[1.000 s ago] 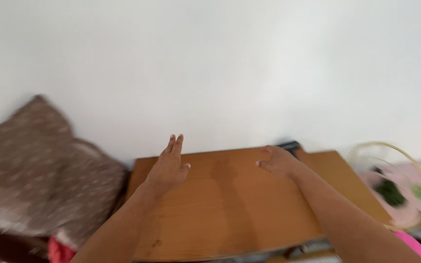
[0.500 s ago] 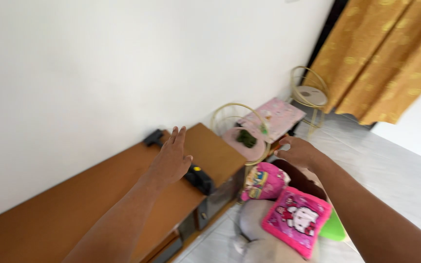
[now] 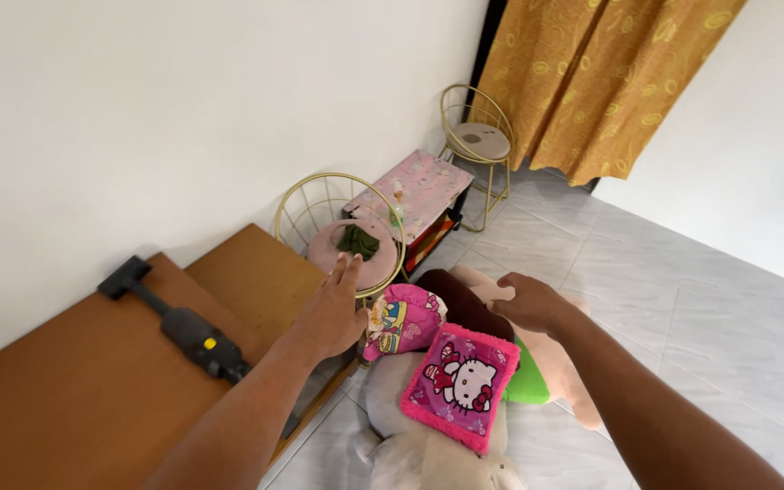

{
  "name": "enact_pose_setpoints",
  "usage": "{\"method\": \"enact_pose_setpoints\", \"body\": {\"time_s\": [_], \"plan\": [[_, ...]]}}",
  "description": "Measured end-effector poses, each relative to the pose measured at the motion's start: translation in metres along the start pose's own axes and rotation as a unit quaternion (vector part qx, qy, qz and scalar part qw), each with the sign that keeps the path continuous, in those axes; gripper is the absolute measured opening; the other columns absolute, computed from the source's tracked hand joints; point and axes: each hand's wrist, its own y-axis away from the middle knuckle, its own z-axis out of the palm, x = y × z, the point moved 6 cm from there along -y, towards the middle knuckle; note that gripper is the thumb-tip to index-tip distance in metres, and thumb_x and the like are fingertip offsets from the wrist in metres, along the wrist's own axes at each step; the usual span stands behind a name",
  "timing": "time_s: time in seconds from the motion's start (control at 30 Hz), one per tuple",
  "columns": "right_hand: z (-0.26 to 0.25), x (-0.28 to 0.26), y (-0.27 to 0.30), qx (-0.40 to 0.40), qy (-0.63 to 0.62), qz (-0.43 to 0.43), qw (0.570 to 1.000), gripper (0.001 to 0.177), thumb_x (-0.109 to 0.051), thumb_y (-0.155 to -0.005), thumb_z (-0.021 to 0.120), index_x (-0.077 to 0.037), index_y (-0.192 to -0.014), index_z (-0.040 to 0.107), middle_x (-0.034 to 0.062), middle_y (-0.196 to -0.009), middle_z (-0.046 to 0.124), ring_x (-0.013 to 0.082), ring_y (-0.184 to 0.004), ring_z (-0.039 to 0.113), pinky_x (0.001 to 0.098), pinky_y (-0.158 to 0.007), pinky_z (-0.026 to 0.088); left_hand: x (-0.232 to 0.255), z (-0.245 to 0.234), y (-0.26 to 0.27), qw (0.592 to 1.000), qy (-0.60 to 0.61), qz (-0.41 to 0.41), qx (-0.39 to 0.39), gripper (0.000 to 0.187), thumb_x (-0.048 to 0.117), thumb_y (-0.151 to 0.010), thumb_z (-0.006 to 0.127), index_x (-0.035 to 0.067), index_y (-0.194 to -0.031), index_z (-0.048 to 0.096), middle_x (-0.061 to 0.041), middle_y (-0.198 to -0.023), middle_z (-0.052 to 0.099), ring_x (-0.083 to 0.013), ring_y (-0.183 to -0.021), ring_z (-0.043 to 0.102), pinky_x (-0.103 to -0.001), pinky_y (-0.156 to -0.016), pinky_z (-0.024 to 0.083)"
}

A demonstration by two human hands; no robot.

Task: The recorder uses a handheld vacuum cleaner to clean a pillow and then a pink patterned clothing item on a wooden surface.

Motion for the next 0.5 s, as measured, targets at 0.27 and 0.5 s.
{"method": "enact_pose_setpoints", "body": {"time_s": [0.27,0.5], "plan": [[0.019,-0.001,-0.024,-0.02,-0.013,0.047,0.999,0.068,-0.041,-0.084,0.071,-0.01,-0.143,0.053,0.0187,-0.139,0.063,0.0331,-0.129,0.062,0.041,-0.108,0.048,-0.023,0.029,-0.05,0.998,-0.036,0.011,-0.057,0.085,0.019,-0.087,0.07,0.005,-0.156,0.023,-0.026,-0.165,0.014,-0.0439,-0.149,0.029,-0.046,-0.119,0.033],[0.056,-0.019,-0.095,0.039,-0.041,0.008,0.998,0.066,-0.042,-0.089,0.068,-0.006,-0.142,0.051,0.0199,-0.142,0.06,0.0364,-0.133,0.057,0.042,-0.112,0.044,-0.079,0.029,-0.091,0.992,-0.045,0.013,-0.118,0.082,0.02,-0.088,0.069,0.007,-0.156,0.024,-0.024,-0.166,0.015,-0.0425,-0.149,0.03,-0.046,-0.117,0.037]]}}
